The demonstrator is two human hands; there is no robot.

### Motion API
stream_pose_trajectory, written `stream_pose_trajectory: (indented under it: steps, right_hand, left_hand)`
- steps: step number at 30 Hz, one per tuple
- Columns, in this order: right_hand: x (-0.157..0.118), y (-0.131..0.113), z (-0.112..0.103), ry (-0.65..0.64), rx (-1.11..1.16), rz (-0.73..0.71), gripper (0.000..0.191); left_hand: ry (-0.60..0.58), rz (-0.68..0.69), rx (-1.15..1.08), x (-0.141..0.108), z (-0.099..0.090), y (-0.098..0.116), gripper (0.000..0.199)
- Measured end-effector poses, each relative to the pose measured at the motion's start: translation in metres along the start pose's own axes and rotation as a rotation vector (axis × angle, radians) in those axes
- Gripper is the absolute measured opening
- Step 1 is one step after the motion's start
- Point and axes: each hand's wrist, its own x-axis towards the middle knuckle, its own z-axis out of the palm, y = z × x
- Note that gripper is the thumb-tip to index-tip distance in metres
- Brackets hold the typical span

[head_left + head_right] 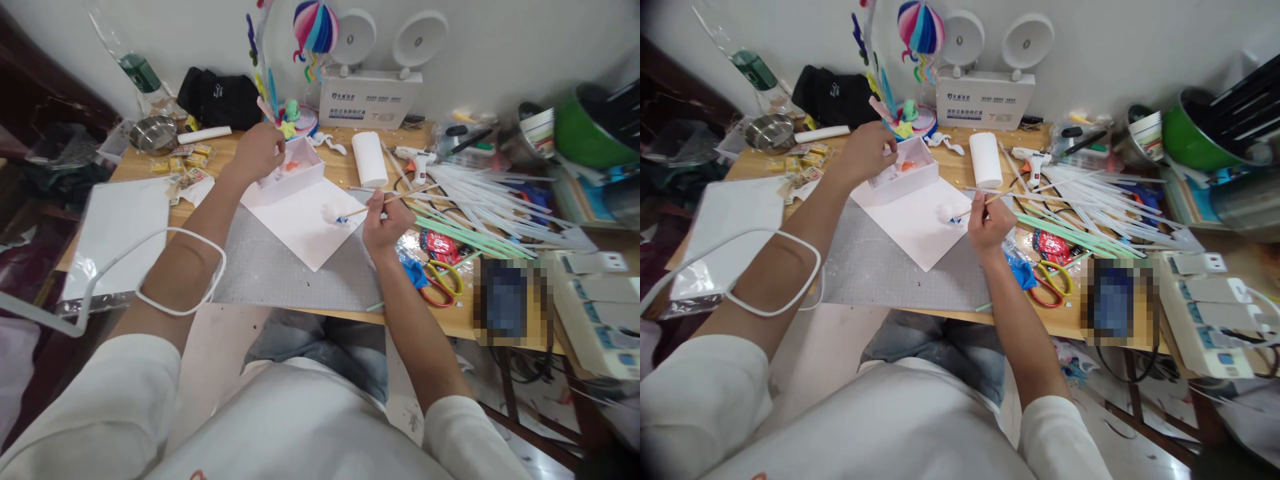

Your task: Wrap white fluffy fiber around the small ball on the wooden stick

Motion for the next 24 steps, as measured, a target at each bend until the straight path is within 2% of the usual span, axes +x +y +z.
stream_pose_trajectory:
  steps: [4,8,12,15,20,24]
  right_hand:
    - [0.000,0.000,0.001,0.028,0.000,0.048,0.056]
    - [0.000,0.000,0.001,0.001,-0.013,0.087,0.059]
    - [-0.001,-0.001,0.000,-0.007,-0.018,0.091,0.060]
    - [-0.002,-0.003,-0.001,-0.017,-0.007,0.085,0.060]
    - [-0.003,-0.006,-0.003,-0.017,0.023,0.087,0.059]
    - [-0.003,-0.005,-0.003,-0.032,0.020,0.096,0.060]
  left_hand:
    - [0.176,0.092,-0.241,-0.012,0.008,0.009,0.007]
    - [0.238,0.068,-0.543,-0.035,0.029,0.044,0.014]
    - [0.009,-0.072,-0.881,-0.064,0.053,0.078,0.022]
    - [-0.138,-0.229,-1.124,-0.080,0.066,0.090,0.021]
    - [-0.199,-0.454,-1.358,-0.092,0.076,0.092,0.032]
    - [-0.248,-0.474,-1.370,-0.094,0.078,0.092,0.033]
